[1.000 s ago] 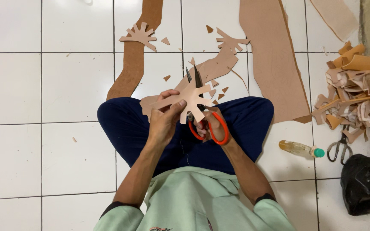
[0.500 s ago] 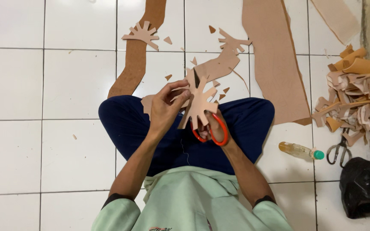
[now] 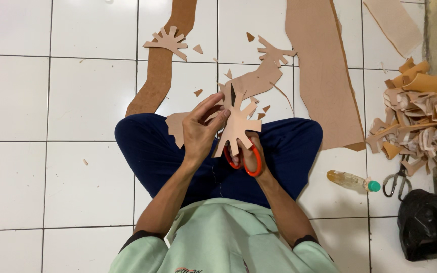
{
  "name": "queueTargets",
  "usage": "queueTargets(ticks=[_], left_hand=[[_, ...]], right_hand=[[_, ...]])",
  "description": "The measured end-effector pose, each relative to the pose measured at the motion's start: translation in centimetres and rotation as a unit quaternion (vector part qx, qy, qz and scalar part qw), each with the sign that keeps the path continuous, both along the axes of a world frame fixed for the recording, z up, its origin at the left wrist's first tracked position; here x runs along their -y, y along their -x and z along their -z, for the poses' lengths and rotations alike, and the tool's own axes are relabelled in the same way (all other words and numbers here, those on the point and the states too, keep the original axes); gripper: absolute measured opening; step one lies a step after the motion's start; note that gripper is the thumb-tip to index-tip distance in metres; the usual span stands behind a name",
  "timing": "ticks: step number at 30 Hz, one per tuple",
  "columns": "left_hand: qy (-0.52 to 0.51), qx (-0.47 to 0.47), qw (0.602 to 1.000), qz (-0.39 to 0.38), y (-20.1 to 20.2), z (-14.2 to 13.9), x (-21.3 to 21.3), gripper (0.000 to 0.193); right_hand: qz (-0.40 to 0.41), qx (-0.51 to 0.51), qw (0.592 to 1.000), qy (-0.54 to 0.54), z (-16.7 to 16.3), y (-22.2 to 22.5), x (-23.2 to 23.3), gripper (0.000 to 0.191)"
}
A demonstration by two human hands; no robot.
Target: The person sits on the floor and uses scissors to cut a piece of light brown material into a star-like shape. The person rotates the material and makes precise cuts to form the points of the shape.
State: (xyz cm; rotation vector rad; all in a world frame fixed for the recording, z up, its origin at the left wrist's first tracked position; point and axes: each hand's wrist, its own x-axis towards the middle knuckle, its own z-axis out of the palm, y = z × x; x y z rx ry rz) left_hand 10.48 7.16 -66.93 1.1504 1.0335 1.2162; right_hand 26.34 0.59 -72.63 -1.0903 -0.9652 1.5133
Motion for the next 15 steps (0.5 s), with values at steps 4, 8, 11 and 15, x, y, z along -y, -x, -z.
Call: queueTargets(ticks=[4, 8, 11, 15], left_hand=[[0.009, 0.018, 1.0, 0.001, -0.2, 0.5, 0.0, 0.045], [-0.009, 0.008, 1.0, -0.004, -0.3, 0.5, 0.0, 0.044], [-0.011, 0.003, 1.0, -0.014, 0.0, -0.3, -0.2, 0.042], [-0.032, -0.013, 0.997, -0.067, 1.7, -1.9, -2.7, 0.045]], right_hand=[[0.022, 0.025, 0.999, -0.013, 0.4, 0.4, 0.3, 0.032], [0.042, 0.056, 0.997, -0.016, 0.9, 0.7, 0.5, 0.037], [0.048, -0.01, 0.999, 0.015, 1.3, 0.7, -0.5, 0.035], [0.052, 0.012, 0.992, 0.111, 1.3, 0.9, -1.9, 0.036]])
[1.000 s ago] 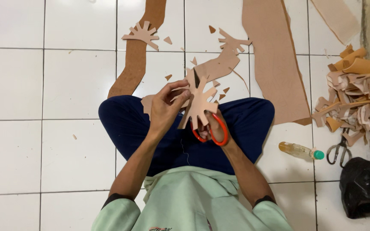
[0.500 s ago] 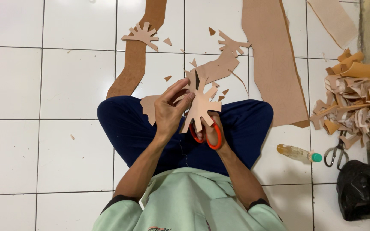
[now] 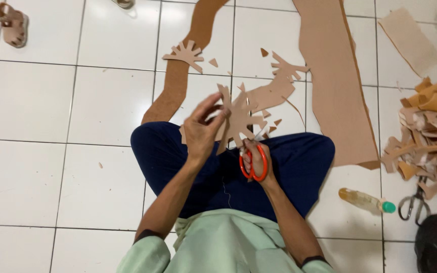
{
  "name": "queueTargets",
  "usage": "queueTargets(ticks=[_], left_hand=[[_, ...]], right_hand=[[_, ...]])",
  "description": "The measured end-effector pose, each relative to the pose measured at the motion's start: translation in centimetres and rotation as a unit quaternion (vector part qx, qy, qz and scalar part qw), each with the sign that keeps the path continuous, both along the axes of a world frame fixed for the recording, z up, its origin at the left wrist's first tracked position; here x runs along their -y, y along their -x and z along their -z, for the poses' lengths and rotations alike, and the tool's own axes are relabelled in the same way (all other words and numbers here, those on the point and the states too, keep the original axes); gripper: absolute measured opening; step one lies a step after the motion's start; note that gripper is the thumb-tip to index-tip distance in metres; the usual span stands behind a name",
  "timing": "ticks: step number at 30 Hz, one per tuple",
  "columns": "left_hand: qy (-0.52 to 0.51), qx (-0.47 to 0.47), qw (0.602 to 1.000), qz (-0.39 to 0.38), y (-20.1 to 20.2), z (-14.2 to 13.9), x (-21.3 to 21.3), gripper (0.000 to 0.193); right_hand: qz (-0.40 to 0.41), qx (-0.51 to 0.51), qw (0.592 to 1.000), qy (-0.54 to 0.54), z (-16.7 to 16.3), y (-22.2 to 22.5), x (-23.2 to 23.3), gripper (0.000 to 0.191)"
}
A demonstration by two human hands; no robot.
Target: The person sits on the floor and uses scissors to cut a piece of light brown material into a star-like shape. The person rotates the material and makes precise cuts to form the points of the shape.
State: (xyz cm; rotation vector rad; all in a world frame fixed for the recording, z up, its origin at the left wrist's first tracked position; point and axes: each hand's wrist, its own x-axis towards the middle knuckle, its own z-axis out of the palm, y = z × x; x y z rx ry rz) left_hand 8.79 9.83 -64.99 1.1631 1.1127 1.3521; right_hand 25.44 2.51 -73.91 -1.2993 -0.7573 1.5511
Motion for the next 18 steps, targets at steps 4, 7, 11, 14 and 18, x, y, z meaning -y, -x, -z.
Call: queueTargets(ticks=[4, 7, 11, 14, 18], left_hand=[[-0.018, -0.021, 0.998, -0.049, 2.5, 0.4, -6.2, 0.047], [-0.109, -0.096, 0.984, -0.099, 4.6, 2.4, -11.7, 0.058], [0.049, -0.42, 0.902, -0.091, 8.5, 4.2, -16.8, 0.082], [0.183, -0.423, 0.881, -0.107, 10.3, 5.0, -18.7, 0.068], [0.128, -0.424, 0.886, -0.134, 10.1, 5.2, -20.4, 0.077]], right_hand=[[0.0, 0.013, 1.0, 0.022, -0.1, -0.3, -0.5, 0.035], [-0.001, 0.047, 0.998, 0.046, 0.3, -0.5, -1.0, 0.037], [-0.006, 0.086, 0.994, 0.06, 1.0, -0.4, -2.1, 0.039], [-0.001, 0.081, 0.994, 0.067, 1.5, 0.0, -2.6, 0.039], [-0.002, 0.096, 0.993, 0.073, 2.0, 0.6, -3.4, 0.04]])
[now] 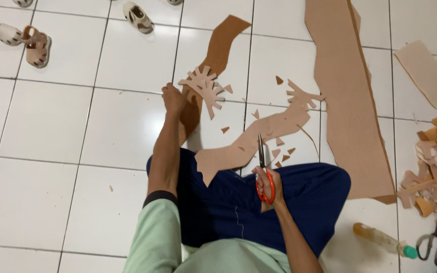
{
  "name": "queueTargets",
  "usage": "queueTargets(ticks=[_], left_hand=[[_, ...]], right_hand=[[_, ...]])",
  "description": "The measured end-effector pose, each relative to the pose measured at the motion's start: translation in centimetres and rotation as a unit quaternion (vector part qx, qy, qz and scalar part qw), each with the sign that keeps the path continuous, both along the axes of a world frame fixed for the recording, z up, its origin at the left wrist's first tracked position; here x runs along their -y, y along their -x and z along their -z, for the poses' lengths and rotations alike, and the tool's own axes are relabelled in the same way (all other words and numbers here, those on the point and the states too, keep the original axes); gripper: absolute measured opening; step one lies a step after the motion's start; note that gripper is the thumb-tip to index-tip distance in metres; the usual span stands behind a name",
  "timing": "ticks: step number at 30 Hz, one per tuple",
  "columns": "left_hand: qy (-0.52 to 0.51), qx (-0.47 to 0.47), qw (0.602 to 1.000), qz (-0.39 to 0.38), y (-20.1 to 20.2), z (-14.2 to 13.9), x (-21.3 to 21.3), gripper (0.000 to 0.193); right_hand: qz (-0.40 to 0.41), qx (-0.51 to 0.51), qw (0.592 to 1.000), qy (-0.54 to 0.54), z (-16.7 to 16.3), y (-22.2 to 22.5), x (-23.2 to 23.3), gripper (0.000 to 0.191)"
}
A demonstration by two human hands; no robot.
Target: The person sits on the floor and uses scissors to cut a piece of light brown material into a star-like shape. The person rotates the material and makes precise cuts to form the points of the shape.
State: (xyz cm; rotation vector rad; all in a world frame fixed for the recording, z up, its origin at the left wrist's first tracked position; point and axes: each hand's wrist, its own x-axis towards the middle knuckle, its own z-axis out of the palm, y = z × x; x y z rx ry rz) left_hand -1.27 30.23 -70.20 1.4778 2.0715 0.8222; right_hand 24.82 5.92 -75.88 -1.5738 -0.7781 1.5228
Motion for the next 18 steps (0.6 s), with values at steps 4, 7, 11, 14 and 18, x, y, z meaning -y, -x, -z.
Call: queueTargets(ticks=[4, 7, 11, 14, 18], left_hand=[[-0.048, -0.05, 0.997, 0.031, -1.2, 0.5, -1.3, 0.079], [-0.046, -0.083, 0.995, 0.039, -1.6, 1.3, -2.0, 0.069], [-0.08, -0.031, 0.996, 0.016, -1.7, 2.4, -2.5, 0.058], [-0.082, 0.092, 0.992, 0.032, -1.7, 2.6, -2.6, 0.038], [-0.086, 0.321, 0.943, 0.012, -1.5, 1.7, -2.7, 0.028]], right_hand=[[-0.001, 0.028, 1.0, 0.012, 0.4, 0.1, -0.4, 0.042], [0.004, 0.05, 0.999, 0.013, 0.6, 0.1, -0.8, 0.042], [0.006, 0.061, 0.998, 0.011, 0.8, 0.3, -1.1, 0.04], [-0.001, 0.071, 0.997, 0.002, 0.7, 0.5, -1.3, 0.039], [0.011, 0.062, 0.998, 0.015, 0.2, 0.6, -1.2, 0.038]])
